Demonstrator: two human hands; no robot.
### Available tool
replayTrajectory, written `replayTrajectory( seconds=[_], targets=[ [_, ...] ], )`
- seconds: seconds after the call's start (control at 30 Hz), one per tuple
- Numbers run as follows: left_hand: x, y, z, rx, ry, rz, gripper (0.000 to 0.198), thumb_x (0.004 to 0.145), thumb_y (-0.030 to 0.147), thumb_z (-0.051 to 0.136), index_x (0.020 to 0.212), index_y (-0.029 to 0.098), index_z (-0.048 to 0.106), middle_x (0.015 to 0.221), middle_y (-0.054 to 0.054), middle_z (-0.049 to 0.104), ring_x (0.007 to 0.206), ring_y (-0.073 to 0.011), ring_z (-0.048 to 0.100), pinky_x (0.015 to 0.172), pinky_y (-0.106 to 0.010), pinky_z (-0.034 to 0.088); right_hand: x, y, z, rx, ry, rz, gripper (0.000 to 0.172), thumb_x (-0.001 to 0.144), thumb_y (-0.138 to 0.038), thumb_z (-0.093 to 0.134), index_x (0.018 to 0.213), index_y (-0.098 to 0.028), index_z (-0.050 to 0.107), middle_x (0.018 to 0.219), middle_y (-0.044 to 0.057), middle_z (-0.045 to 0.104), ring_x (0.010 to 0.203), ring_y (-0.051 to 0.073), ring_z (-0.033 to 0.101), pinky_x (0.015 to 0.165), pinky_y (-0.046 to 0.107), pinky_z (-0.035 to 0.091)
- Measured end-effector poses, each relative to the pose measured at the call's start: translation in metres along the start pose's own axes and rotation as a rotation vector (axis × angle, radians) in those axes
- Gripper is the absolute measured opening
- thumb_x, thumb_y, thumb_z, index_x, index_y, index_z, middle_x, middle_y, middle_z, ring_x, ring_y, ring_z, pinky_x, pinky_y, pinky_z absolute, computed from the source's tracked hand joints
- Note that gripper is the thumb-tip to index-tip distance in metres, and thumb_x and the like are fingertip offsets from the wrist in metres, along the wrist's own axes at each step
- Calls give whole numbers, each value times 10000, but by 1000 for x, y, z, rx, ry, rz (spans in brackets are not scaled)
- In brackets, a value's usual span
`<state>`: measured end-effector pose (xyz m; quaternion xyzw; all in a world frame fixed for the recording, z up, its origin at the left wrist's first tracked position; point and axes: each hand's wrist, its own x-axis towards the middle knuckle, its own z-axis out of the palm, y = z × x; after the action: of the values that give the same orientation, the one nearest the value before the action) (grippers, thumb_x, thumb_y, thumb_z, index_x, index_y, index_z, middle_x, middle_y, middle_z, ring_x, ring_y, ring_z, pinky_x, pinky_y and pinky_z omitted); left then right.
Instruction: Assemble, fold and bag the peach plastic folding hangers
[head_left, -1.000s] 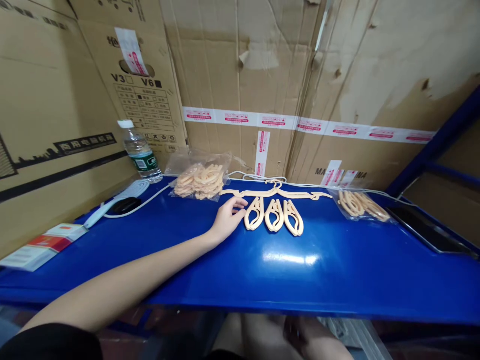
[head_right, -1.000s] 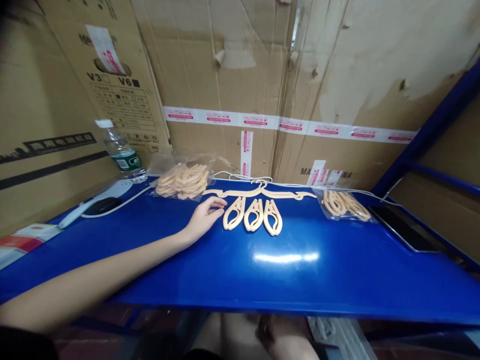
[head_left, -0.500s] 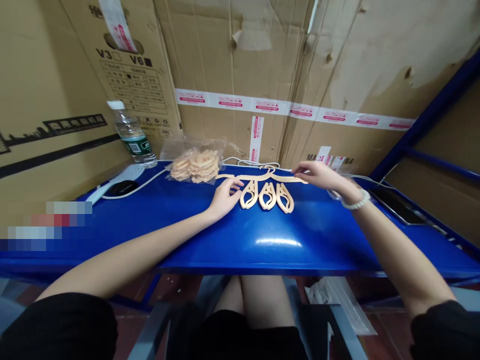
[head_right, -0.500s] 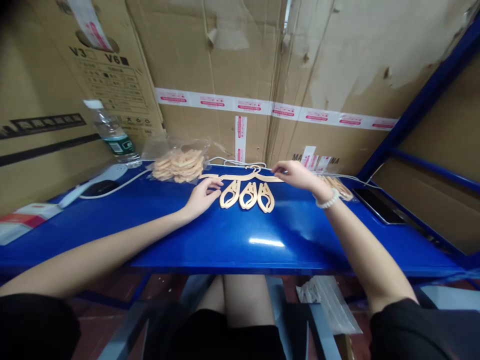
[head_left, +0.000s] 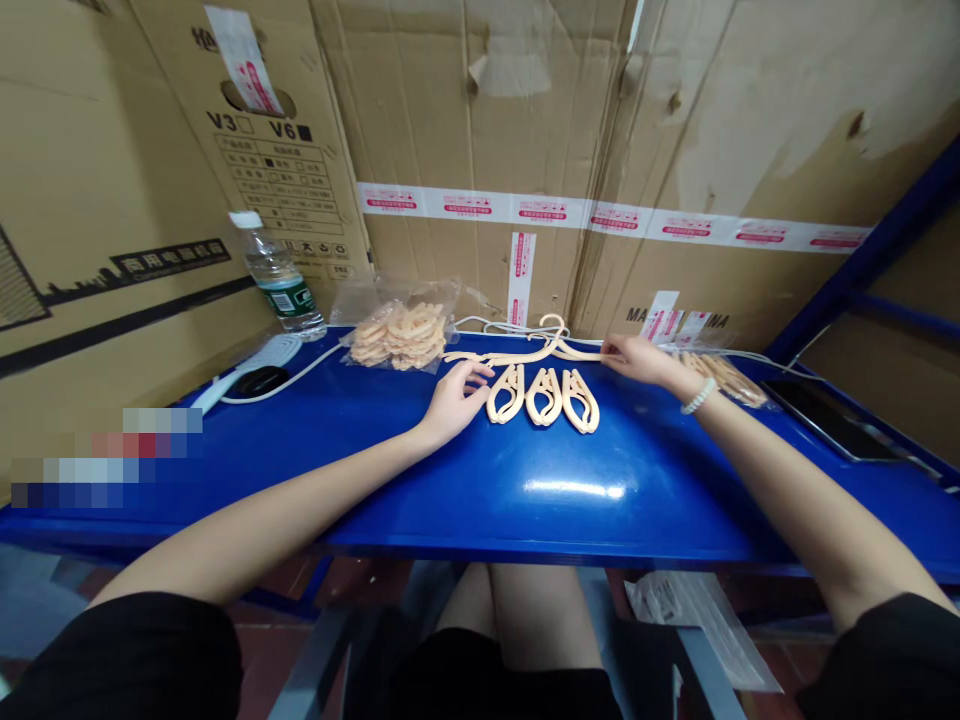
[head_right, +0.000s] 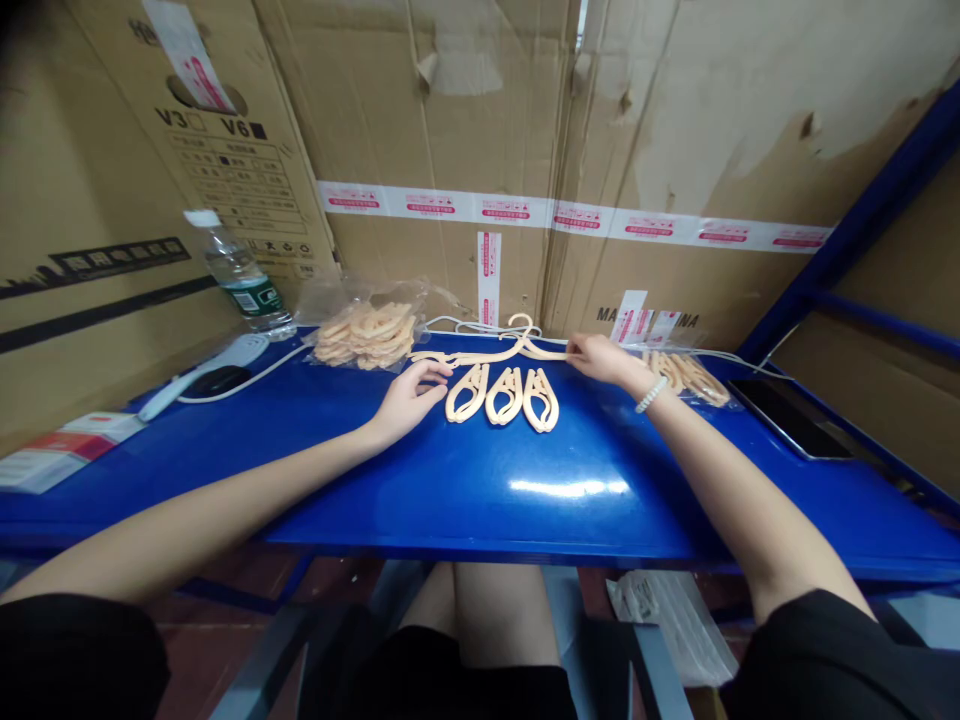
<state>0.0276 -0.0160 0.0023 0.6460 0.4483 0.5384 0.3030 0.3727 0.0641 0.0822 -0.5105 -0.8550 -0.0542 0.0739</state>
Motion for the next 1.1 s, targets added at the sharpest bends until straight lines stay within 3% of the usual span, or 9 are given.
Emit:
replayTrajectory(
  seconds=[0.1,0.27,0.4,0.53,0.67,0.83,0.93,1.1],
  targets=[
    [2,3,-6,-28,-5,-24,164,759,183,618,918,183,656,1050,-67,720,916,-191,679,852,-358,560,-20,-4,-18,-30,98,35,219,971,-297,521,1083,-140,624,907,131,741,760,249,684,649,307,431],
    [3,14,-14,-191,-65,-143,205,723,188,683,927,178,685,1046,-69,736,1009,-216,684,991,-417,529,-57,-23,-37,-41,343,119,203,968,-364,532,1068,-205,608,911,91,751,737,259,701,597,304,416],
    [-1,30,-12,-344,-59,-359,303,741,187,708,1042,171,676,1207,-115,700,1101,-244,678,1006,-427,537,-72,-39,-37,108,470,67,231,961,-358,552,1115,-199,617,906,83,747,776,254,719,660,318,487],
    [-5,44,-8,-524,63,-508,437,787,171,712,1191,183,544,1280,-143,645,1005,-220,724,1001,-425,558,-74,-52,-23,198,466,-36,226,986,-361,543,1109,-198,639,847,63,742,692,222,699,620,310,499],
    [-11,43,-6,-512,101,-455,391,831,194,670,1156,212,454,1215,-109,634,962,-207,739,964,-418,580,-75,-64,-5,157,461,-162,194,1019,-316,511,1117,-202,633,993,87,758,813,229,728,671,317,528],
    [-20,34,-2,-272,14,-257,613,771,234,721,1318,265,446,1264,-89,596,960,-197,707,834,-353,599,-81,-73,5,183,406,-219,196,1041,-315,502,1142,-207,631,1047,89,751,876,226,731,720,326,552],
    [-23,33,-3,-115,-55,-120,447,819,289,679,1252,228,590,1169,-71,656,968,-207,685,793,-304,580,-83,-78,5,244,389,-236,211,1045,-310,495,1177,-210,626,1074,96,744,912,228,729,738,332,563],
    [-20,31,-7,-66,-4,-49,243,879,335,637,1072,197,690,1031,-51,718,951,-198,681,819,-284,548,-83,-83,6,249,365,-272,231,1044,-295,498,1207,-198,630,1062,103,725,914,229,708,771,345,559]
  ],
)
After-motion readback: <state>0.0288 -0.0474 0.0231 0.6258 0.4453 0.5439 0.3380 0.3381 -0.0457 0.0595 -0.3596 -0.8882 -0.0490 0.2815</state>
